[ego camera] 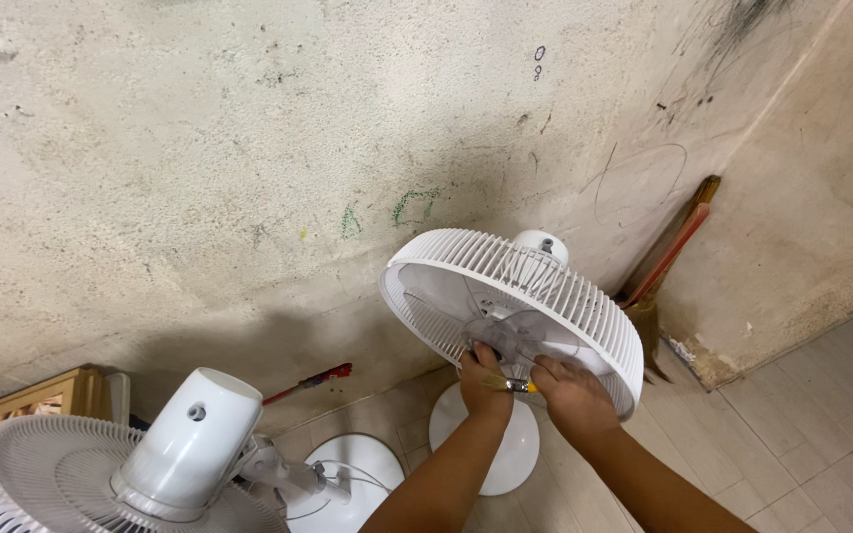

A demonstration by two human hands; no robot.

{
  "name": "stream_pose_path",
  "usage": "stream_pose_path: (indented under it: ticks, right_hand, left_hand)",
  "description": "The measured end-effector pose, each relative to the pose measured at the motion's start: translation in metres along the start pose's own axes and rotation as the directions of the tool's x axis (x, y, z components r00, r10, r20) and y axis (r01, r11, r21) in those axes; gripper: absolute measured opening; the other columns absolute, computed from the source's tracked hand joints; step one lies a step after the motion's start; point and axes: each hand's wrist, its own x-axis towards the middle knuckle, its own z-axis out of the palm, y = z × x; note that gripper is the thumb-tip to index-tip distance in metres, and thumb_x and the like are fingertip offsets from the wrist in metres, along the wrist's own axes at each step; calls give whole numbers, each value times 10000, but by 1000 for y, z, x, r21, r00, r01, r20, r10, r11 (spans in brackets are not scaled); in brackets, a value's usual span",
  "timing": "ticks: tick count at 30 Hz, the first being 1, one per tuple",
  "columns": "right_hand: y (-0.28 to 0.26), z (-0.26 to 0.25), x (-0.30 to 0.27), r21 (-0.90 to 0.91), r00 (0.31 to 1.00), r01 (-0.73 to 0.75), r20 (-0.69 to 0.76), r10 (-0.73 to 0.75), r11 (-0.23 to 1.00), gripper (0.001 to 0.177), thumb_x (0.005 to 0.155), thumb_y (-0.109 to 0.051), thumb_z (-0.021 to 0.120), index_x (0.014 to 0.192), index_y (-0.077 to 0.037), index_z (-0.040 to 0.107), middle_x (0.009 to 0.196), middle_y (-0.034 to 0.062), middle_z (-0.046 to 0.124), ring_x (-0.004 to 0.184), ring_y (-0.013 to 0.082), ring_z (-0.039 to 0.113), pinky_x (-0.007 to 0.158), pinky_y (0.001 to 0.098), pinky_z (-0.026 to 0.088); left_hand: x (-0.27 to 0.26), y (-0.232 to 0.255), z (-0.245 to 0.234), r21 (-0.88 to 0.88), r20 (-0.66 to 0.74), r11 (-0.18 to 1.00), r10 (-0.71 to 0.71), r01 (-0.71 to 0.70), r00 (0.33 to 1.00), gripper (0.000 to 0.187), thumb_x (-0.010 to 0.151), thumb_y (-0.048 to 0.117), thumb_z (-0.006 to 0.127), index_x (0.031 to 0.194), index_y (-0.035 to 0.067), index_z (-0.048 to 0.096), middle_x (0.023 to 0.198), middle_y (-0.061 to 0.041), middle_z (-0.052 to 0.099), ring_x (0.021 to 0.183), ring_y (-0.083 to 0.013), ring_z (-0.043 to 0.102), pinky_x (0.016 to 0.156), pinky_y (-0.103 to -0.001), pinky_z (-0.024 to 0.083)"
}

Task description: The person disassembles a standing electric fan by removing the front grille, fan blades, and rear grille using a screwdriver and a brush. The removed parts are placed on a nearby desk.

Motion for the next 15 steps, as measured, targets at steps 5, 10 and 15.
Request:
stream_pose_path:
  ticks: [5, 10, 15]
  right_hand:
    - [0, -4, 3, -26, 993, -26, 117, 29, 999, 248, 853, -25, 563, 1087, -79, 627, 1343, 77, 619, 1097, 322, 649, 933, 433, 524]
    - [-2, -8, 10, 38, 994, -30, 105, 26, 999, 366, 815, 69, 525, 1132, -82, 625, 1308, 93, 638, 1043, 326, 673, 878, 419, 544]
    - [-4, -13, 12, 39, 969, -58, 242, 47, 998, 358, 838, 110, 490, 1114, -83, 613, 1283, 54, 651, 941, 305, 698, 817, 395, 571]
  left_hand:
    - [6, 25, -4, -215, 182, 838, -471, 502, 863, 616, 1026, 644, 318, 1151, 101, 580, 971, -156, 622, 777, -303, 542, 621, -406, 403]
    - [-2, 47, -36, -479, 488, 458, -571, 749, 660, 534, 1011, 663, 435, 1089, 136, 459, 837, -58, 504, 623, -171, 452, 455, -294, 382]
    - [-4, 45, -38, -686, 459, 409, -399, 602, 794, 314, 1013, 436, 551, 1134, 218, 359, 866, -81, 574, 579, -177, 476, 438, -296, 356]
